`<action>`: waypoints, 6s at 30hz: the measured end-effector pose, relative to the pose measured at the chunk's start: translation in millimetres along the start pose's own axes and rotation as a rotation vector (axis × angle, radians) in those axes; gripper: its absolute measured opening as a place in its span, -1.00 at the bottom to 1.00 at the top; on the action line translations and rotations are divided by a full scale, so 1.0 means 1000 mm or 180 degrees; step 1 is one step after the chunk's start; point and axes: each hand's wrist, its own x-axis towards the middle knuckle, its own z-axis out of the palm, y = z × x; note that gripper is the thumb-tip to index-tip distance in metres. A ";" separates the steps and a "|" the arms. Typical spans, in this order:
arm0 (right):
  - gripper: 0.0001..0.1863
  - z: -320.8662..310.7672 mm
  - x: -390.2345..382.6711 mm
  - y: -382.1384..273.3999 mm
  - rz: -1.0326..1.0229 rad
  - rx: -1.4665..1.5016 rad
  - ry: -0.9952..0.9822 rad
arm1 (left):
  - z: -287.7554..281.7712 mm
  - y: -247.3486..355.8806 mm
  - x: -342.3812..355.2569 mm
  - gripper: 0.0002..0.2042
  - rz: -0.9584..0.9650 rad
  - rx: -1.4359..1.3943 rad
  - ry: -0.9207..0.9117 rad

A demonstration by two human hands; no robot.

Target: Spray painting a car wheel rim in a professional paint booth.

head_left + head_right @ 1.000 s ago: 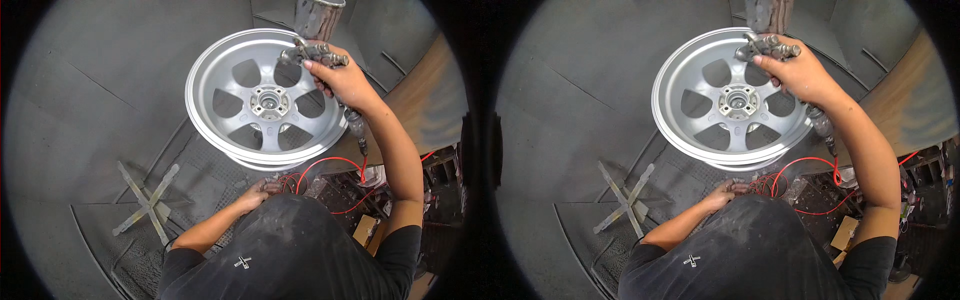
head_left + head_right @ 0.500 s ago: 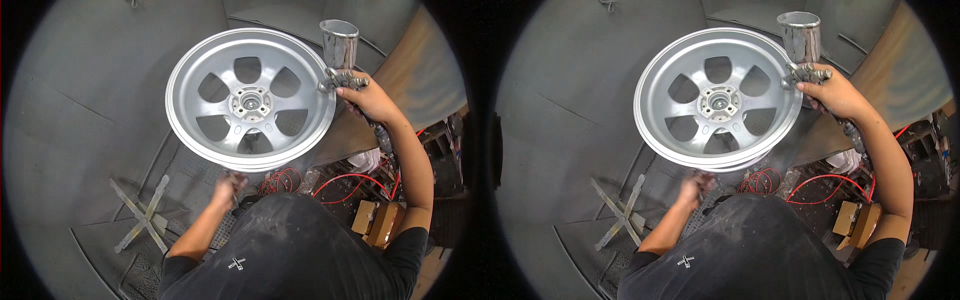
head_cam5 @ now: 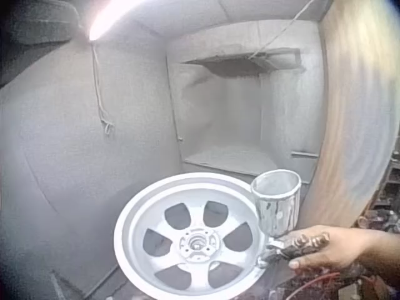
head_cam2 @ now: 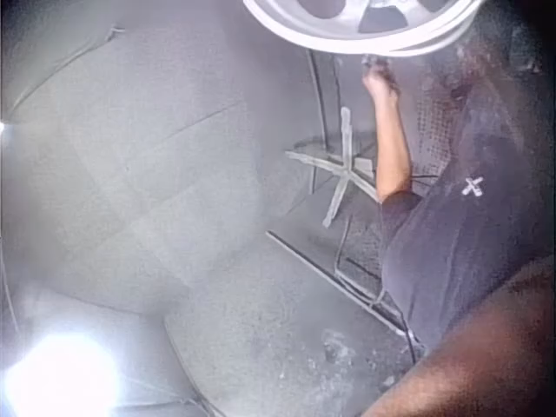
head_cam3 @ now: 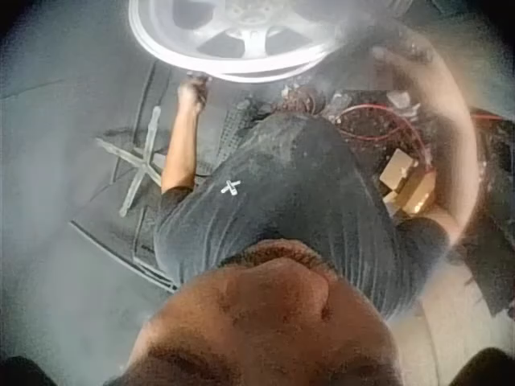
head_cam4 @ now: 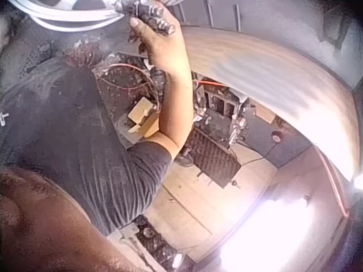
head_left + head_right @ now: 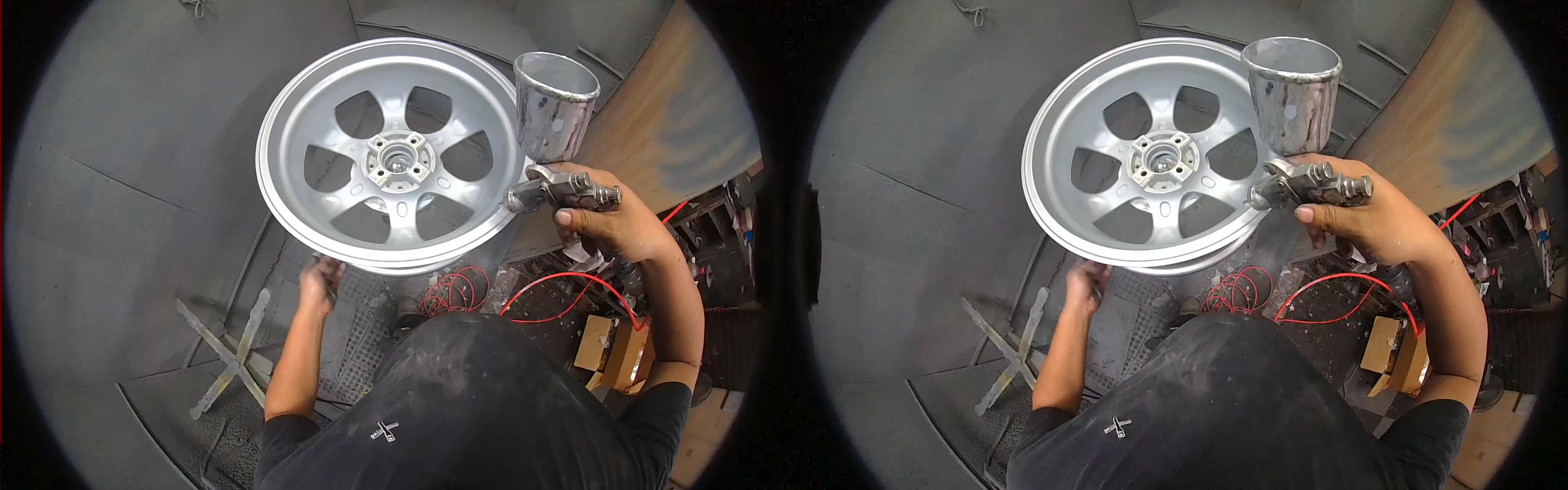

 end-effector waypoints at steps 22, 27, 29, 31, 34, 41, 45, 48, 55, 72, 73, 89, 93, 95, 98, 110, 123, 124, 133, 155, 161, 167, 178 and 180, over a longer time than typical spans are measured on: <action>-0.55 0.015 0.017 -0.005 -0.0086 -0.0454 0.0362 | 0.005 -0.014 -0.012 -0.76 0.0156 -0.0121 -0.0009; -0.55 0.013 0.019 -0.015 0.0118 -0.0303 0.0247 | 0.009 -0.015 -0.017 -0.59 -0.0800 0.0408 -0.0143; -0.55 0.010 0.029 -0.005 -0.0068 -0.0531 0.0460 | 0.058 -0.033 -0.058 -0.66 -0.0530 -0.0105 -0.0095; -0.57 0.008 0.035 0.002 -0.0292 -0.0834 0.0770 | 0.061 -0.052 -0.071 -0.61 -0.0850 0.0313 -0.0579; -0.58 0.008 0.029 -0.003 0.0123 -0.0700 0.0567 | 0.060 -0.070 -0.081 -0.57 -0.1019 0.0944 -0.1542; -0.53 0.039 0.014 -0.017 0.0057 -0.0134 -0.0010 | 0.016 -0.047 -0.038 -0.64 -0.0751 0.0791 -0.0159; -0.47 0.055 0.032 -0.020 -0.0187 0.0334 -0.0280 | -0.003 -0.012 -0.004 -0.49 -0.0132 -0.0049 0.0092; -0.49 0.050 0.058 -0.023 -0.0928 -0.0144 0.0062 | 0.015 -0.016 -0.018 -0.42 -0.0430 0.0220 0.0032; -0.63 0.002 0.082 -0.025 -0.1298 -0.0639 0.1110 | 0.062 -0.061 -0.086 -0.59 -0.0862 0.0388 -0.0798; -0.51 0.033 0.012 -0.017 0.0095 0.0264 -0.0263 | 0.079 -0.062 -0.077 -0.64 -0.0805 0.0210 -0.0333; -0.51 0.038 0.014 -0.015 0.0088 0.0309 -0.0220 | 0.080 -0.072 -0.077 -0.62 -0.0858 0.0448 -0.0711; -0.54 0.045 0.069 0.014 -0.1142 0.0289 0.1094 | 0.021 0.021 -0.010 -0.65 0.0017 -0.0109 -0.0157; -0.55 0.038 0.068 0.026 -0.1113 0.0228 0.1450 | 0.039 -0.009 -0.033 -0.70 -0.0615 0.0002 -0.0125; -0.56 0.036 0.069 0.032 -0.1033 0.0022 0.1675 | 0.054 -0.025 -0.053 -0.69 -0.0684 -0.0051 -0.0064; -0.56 0.035 0.062 0.041 -0.1401 -0.0067 0.1892 | 0.072 -0.037 -0.082 -0.62 -0.0868 0.0642 -0.0263; -0.52 0.069 0.036 0.025 -0.0945 0.0636 0.0449 | 0.022 0.006 -0.020 -0.72 -0.0335 0.0008 0.0219; -0.46 0.055 0.030 0.041 -0.0984 0.0563 0.1085 | 0.001 -0.005 -0.019 -0.72 -0.0575 0.0827 0.0051; -0.46 0.057 0.026 0.040 -0.0982 0.0587 0.1110 | 0.007 0.004 -0.016 -0.73 -0.0419 0.0362 0.0075; -0.55 0.070 0.032 0.039 -0.1162 0.0808 0.0717 | 0.071 -0.061 -0.080 -0.61 -0.0924 0.1175 -0.0696; -0.51 0.057 0.028 0.067 -0.1333 0.0289 0.1726 | 0.073 -0.030 -0.069 -0.59 -0.0768 0.0199 -0.0009; -0.50 0.065 0.013 0.035 -0.1034 0.1139 0.0026 | 0.080 -0.069 -0.082 -0.46 -0.0815 0.1479 -0.1821; -0.52 0.071 0.030 0.026 -0.1384 0.0596 0.0957 | 0.083 -0.072 -0.077 -0.51 -0.0885 0.0026 -0.0742; -0.52 0.065 0.029 0.028 -0.1487 0.0249 0.2370 | 0.066 -0.072 -0.078 -0.59 -0.0270 -0.0756 -0.0122; -0.50 0.057 0.022 0.037 -0.1400 0.0030 0.2392 | 0.065 -0.071 -0.077 -0.60 -0.0304 -0.0853 -0.0092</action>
